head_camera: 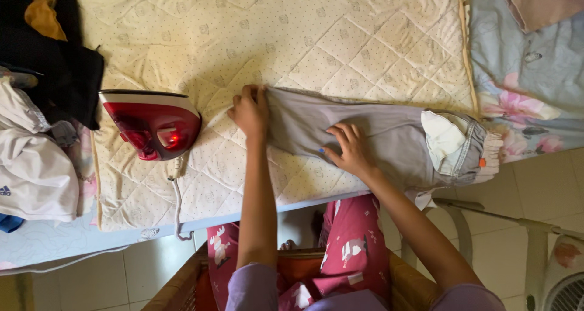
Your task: The person irons a pair of light-colored pants on a bed used as an ironing surface. They smooth the fabric, use a red iron to press each leg, flip the pants, and continue ironing the other side before folding them.
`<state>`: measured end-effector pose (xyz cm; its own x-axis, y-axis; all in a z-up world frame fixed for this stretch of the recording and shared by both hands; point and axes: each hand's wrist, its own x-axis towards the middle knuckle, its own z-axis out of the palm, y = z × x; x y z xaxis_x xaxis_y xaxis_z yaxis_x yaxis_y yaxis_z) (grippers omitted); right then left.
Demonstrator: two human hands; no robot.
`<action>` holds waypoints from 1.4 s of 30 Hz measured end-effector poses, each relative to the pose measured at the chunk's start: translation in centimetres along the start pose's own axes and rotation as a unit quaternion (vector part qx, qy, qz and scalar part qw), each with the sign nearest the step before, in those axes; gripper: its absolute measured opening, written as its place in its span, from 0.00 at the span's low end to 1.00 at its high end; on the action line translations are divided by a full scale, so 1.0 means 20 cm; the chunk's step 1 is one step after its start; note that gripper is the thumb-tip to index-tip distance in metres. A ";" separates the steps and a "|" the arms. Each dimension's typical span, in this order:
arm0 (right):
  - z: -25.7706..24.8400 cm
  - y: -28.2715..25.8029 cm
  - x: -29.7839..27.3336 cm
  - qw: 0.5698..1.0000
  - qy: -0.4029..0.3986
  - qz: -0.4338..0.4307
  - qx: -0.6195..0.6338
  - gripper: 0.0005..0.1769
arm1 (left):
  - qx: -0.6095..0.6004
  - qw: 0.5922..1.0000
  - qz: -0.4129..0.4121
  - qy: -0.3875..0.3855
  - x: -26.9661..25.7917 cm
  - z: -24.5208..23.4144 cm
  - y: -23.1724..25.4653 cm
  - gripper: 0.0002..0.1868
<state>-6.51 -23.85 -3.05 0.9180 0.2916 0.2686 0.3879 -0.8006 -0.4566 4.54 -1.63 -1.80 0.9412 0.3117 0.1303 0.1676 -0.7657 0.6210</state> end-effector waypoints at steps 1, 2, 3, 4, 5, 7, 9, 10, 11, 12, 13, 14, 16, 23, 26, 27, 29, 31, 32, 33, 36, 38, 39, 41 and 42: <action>0.00 0.01 -0.01 1.000 0.001 0.001 0.007 0.19 | -0.017 0.999 0.003 -0.033 0.00 -0.03 0.00 0.13; 0.01 0.01 -0.01 1.000 0.001 0.001 0.015 0.17 | -0.019 0.997 -0.009 -0.070 -0.01 -0.07 -0.01 0.17; 0.01 0.03 0.00 0.996 0.014 0.052 0.073 0.15 | -0.021 0.994 -0.022 -0.108 -0.04 -0.12 -0.02 0.22; 0.02 0.05 0.02 0.986 0.027 0.102 0.130 0.13 | -0.023 0.989 -0.033 -0.144 -0.07 -0.17 -0.03 0.28; 0.02 0.07 0.05 0.970 0.040 0.152 0.187 0.13 | -0.028 0.989 -0.043 -0.142 -0.11 -0.21 -0.04 0.31; -0.02 0.15 0.13 0.982 0.152 0.085 0.074 0.17 | -0.038 0.988 -0.061 -0.139 -0.20 -0.27 -0.04 0.37; -0.07 0.26 0.24 0.981 0.175 0.040 -0.074 0.11 | -0.048 0.991 -0.057 -0.112 -0.26 -0.30 -0.04 0.38; -0.09 0.31 0.29 0.993 0.083 0.087 0.001 0.10 | -0.054 0.992 -0.055 -0.100 -0.29 -0.29 -0.04 0.38; -0.10 0.35 0.33 0.988 -0.010 0.131 0.077 0.09 | -0.014 1.000 0.005 -0.022 -0.32 -0.27 -0.03 0.36; -0.10 0.39 0.38 0.968 -0.102 0.170 0.153 0.08 | 0.024 0.996 0.067 0.057 -0.34 -0.24 -0.01 0.34; -0.11 0.42 0.41 0.966 -0.150 0.167 0.131 0.08 | 0.063 0.980 0.129 0.136 -0.37 -0.20 0.02 0.32; -0.10 0.45 0.45 0.960 -0.198 0.163 0.109 0.08 | 0.018 0.979 0.187 0.075 -0.41 -0.16 0.05 0.29; -0.09 0.50 0.48 0.953 -0.244 0.153 0.094 0.09 | -0.051 0.952 0.293 -0.070 -0.50 -0.06 0.14 0.21; -0.05 0.54 0.45 0.966 -0.164 0.159 0.124 0.07 | 0.185 0.814 0.400 -0.380 -0.52 0.02 0.33 0.34; -0.04 0.55 0.44 0.963 -0.156 0.179 0.131 0.07 | 0.215 0.784 0.391 -0.432 -0.52 -0.08 0.32 0.36; -0.03 0.55 0.44 0.960 -0.157 0.187 0.135 0.07 | 0.223 0.776 0.396 -0.438 -0.53 -0.11 0.31 0.37; -0.02 0.56 0.45 0.957 -0.163 0.169 0.170 0.08 | 0.233 0.771 0.399 -0.437 -0.55 -0.14 0.31 0.37; -0.03 0.58 0.45 0.955 -0.170 0.161 0.183 0.08 | 0.229 0.781 0.395 -0.426 -0.58 -0.11 0.33 0.36; -0.03 0.59 0.44 0.955 -0.174 0.159 0.182 0.08 | 0.202 0.780 0.428 -0.409 -0.60 -0.08 0.34 0.31; -0.03 0.59 0.44 0.954 -0.179 0.158 0.180 0.08 | 0.173 0.778 0.460 -0.391 -0.62 -0.04 0.35 0.27; -0.03 0.56 0.44 0.961 -0.160 0.145 0.174 0.08 | 0.052 0.784 0.543 -0.296 -0.66 0.07 0.34 0.15; -0.05 0.53 0.43 0.963 -0.147 0.153 0.164 0.07 | -0.003 0.780 0.570 -0.260 -0.68 0.12 0.31 0.11; -0.05 0.52 0.43 0.964 -0.141 0.157 0.160 0.07 | -0.012 0.777 0.572 -0.263 -0.68 0.14 0.28 0.11; -0.05 0.48 0.42 0.965 -0.123 0.187 0.136 0.06 | -0.033 0.769 0.579 -0.268 -0.69 0.15 0.24 0.10; -0.04 0.46 0.42 0.964 -0.114 0.203 0.126 0.06 | -0.046 0.764 0.584 -0.272 -0.69 0.14 0.23 0.09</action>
<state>4.62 -29.22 -4.29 0.9813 0.1125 -0.1561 -0.0251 -0.7294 -0.6837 -6.90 -11.05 -3.03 0.4202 -0.8520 0.3122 -0.8765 -0.2921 0.3826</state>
